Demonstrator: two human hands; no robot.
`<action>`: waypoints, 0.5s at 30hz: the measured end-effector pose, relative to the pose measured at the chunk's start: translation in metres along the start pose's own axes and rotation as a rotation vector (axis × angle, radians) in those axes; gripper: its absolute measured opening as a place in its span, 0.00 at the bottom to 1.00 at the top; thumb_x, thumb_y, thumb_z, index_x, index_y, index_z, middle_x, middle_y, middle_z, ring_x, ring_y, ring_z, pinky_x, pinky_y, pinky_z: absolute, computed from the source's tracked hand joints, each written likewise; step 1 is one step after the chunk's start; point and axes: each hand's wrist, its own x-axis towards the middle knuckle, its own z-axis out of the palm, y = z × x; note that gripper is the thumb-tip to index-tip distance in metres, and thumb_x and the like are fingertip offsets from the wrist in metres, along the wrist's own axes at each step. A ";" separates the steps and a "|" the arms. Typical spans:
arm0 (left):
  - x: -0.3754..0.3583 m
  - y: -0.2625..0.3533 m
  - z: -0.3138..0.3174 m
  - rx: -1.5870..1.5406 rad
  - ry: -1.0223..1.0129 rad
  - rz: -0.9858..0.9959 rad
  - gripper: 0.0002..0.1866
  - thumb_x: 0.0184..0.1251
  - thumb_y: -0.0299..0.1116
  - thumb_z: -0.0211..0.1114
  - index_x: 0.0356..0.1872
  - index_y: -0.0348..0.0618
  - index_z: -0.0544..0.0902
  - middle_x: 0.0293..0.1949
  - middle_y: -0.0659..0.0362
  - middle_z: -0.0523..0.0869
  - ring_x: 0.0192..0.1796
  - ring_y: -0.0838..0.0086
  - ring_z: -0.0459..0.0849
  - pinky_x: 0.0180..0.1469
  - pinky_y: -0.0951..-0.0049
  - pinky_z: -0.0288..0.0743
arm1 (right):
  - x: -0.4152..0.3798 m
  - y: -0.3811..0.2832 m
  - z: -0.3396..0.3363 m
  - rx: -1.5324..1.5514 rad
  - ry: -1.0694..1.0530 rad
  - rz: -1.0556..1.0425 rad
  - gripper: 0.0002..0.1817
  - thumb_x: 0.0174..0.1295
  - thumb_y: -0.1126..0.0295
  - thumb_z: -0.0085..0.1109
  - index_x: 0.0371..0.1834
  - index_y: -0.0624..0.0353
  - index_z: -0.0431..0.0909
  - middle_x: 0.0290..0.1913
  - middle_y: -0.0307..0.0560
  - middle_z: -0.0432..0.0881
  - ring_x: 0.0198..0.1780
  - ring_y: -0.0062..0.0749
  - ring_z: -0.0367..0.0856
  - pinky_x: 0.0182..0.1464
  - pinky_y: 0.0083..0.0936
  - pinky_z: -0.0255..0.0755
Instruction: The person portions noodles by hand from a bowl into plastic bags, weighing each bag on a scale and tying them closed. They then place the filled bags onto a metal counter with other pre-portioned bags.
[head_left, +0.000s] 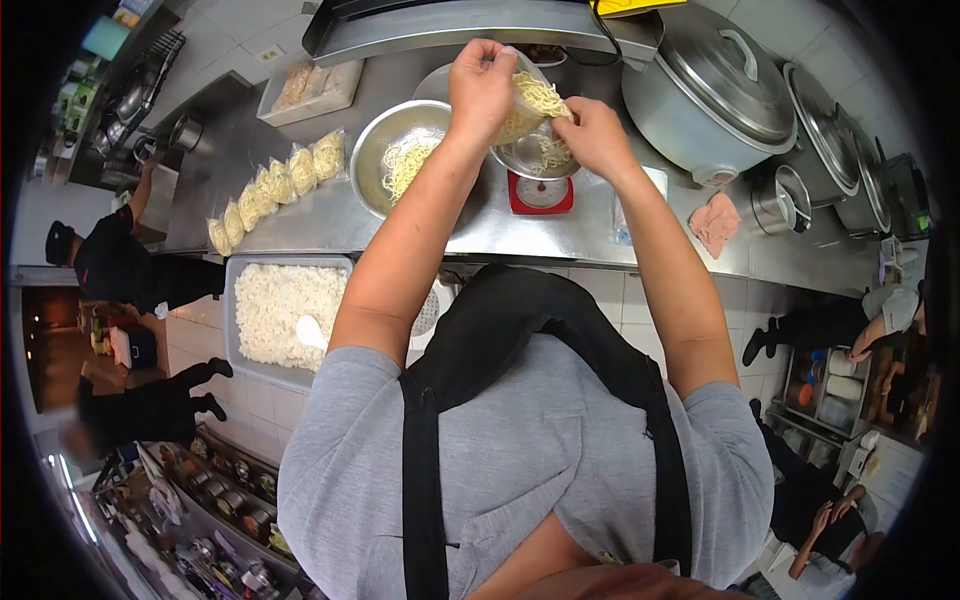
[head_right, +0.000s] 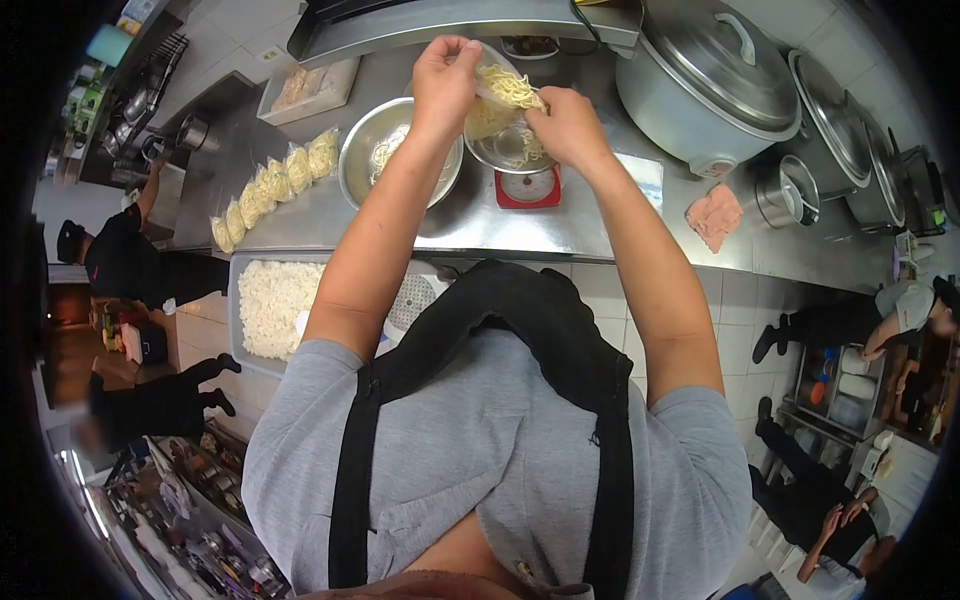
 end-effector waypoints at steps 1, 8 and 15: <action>0.002 0.001 -0.002 -0.002 0.009 0.003 0.08 0.77 0.33 0.72 0.43 0.40 0.85 0.27 0.64 0.84 0.26 0.81 0.79 0.29 0.74 0.74 | 0.003 -0.003 -0.006 -0.003 -0.006 -0.008 0.15 0.70 0.63 0.70 0.46 0.68 0.89 0.36 0.48 0.93 0.38 0.34 0.92 0.44 0.34 0.84; -0.005 0.028 -0.005 0.201 -0.053 0.114 0.10 0.72 0.33 0.74 0.42 0.34 0.92 0.27 0.63 0.88 0.27 0.81 0.81 0.31 0.72 0.75 | 0.038 -0.065 -0.047 0.219 -0.321 -0.054 0.14 0.75 0.63 0.65 0.46 0.66 0.89 0.40 0.39 0.92 0.36 0.19 0.86 0.35 0.22 0.77; 0.012 0.040 -0.023 0.089 -0.022 0.100 0.13 0.76 0.38 0.77 0.47 0.37 0.92 0.30 0.64 0.88 0.27 0.84 0.78 0.28 0.76 0.71 | 0.029 -0.069 -0.060 0.251 0.014 -0.266 0.25 0.71 0.62 0.71 0.67 0.65 0.85 0.52 0.47 0.91 0.45 0.28 0.89 0.48 0.28 0.83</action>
